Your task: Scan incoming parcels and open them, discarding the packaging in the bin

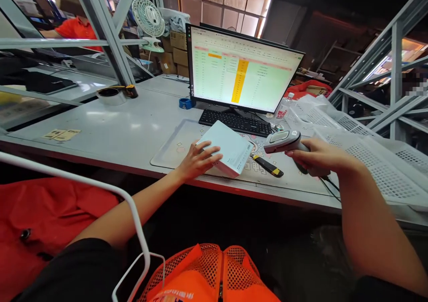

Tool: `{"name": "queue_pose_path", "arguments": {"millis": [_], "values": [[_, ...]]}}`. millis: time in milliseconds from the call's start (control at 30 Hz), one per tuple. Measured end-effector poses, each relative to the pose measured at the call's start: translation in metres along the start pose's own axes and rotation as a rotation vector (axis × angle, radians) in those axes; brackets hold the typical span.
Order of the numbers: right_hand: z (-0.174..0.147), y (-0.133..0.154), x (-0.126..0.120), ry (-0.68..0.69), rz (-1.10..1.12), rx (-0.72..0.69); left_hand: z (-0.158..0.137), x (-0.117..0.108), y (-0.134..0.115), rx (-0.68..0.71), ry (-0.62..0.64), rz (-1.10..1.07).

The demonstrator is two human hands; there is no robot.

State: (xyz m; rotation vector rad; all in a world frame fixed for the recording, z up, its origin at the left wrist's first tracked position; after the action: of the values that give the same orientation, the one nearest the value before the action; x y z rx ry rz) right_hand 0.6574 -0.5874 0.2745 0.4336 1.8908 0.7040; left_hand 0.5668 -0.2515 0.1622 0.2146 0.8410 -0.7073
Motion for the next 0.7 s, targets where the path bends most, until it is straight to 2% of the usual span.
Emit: {"name": "queue_pose_path", "arguments": {"millis": [100, 167, 300, 467, 567, 700], "values": [[0.004, 0.01, 0.015, 0.117, -0.081, 0.03, 0.001, 0.001, 0.002, -0.017, -0.006, -0.029], [0.018, 0.012, 0.019, 0.092, -0.131, -0.028, -0.002, -0.002, 0.002, -0.01, -0.027, -0.007], [0.059, -0.003, 0.024, -0.087, -0.243, -0.096, -0.019, -0.029, 0.009, -0.029, -0.188, 0.086], [0.103, -0.046, 0.039, -0.423, -0.465, -0.01, -0.042, -0.084, 0.034, -0.245, -0.379, 0.192], [0.118, -0.072, 0.059, -0.488, -0.48, 0.062, -0.042, -0.107, 0.044, -0.351, -0.379, 0.2], [0.132, -0.092, 0.067, -0.486, -0.537, 0.145, -0.035, -0.118, 0.057, -0.494, -0.349, 0.12]]}}
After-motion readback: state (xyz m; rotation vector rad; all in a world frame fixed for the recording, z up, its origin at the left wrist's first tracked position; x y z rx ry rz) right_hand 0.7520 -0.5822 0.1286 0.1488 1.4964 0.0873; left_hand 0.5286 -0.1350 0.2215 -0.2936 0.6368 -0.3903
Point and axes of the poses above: each hand's wrist, its own z-axis towards the middle knuckle, its own x-axis out of the palm, y = z × x, the point moved 10 cm from there along z, towards the middle knuckle, and after that the axes turned 10 degrees about x, right-handed, at the moved point
